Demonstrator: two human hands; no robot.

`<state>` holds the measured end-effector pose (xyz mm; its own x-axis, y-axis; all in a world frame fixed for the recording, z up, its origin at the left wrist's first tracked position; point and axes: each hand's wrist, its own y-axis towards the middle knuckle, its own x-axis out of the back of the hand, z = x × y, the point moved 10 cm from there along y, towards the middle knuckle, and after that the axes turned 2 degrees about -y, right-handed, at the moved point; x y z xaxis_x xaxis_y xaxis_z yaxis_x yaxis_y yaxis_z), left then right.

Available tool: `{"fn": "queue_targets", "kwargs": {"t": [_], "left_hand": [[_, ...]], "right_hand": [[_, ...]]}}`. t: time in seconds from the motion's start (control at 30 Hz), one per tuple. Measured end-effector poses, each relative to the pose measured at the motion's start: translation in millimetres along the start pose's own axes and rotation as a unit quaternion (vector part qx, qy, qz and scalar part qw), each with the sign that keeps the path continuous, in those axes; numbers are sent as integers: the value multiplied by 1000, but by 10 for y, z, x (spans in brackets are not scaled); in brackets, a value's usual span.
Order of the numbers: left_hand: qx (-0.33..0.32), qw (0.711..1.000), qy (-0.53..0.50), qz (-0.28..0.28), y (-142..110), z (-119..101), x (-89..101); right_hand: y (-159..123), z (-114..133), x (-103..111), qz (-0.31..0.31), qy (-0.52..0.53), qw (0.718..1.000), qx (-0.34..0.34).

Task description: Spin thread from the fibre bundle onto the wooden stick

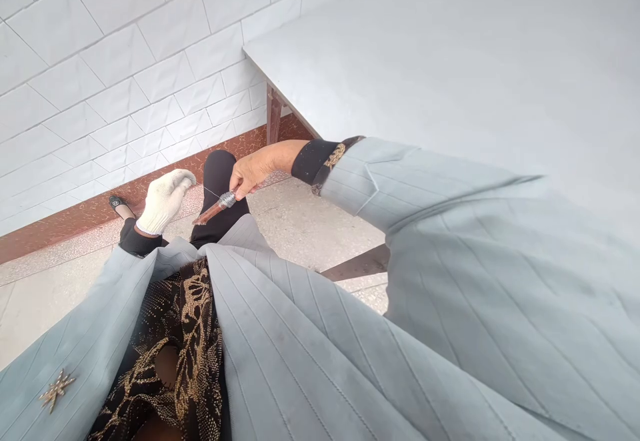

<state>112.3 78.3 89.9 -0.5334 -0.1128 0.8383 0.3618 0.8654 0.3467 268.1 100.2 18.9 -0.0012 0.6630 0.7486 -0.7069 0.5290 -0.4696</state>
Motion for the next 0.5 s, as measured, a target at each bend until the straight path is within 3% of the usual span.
{"fn": "queue_targets", "kwargs": {"t": [0.07, 0.13, 0.23, 0.33, 0.4, 0.5], "left_hand": [[38, 998, -47, 2, 38, 119, -30], [73, 993, -93, 11, 58, 231, -110], [101, 983, -150, 42, 28, 316, -304], [82, 968, -203, 123, -59, 241, -568], [42, 965, -193, 175, -113, 140, -682], [-17, 971, -129, 199, -134, 23, -700]], "right_hand": [[-11, 93, -24, 16, 28, 999, 29], [-39, 192, 48, -8, 65, 996, 61], [-124, 211, 375, -152, 148, 974, 82], [-218, -14, 621, -287, 205, 935, 27], [-211, -163, 639, -309, 196, 930, -26], [-181, -266, 625, -309, 123, 939, -85]]}}
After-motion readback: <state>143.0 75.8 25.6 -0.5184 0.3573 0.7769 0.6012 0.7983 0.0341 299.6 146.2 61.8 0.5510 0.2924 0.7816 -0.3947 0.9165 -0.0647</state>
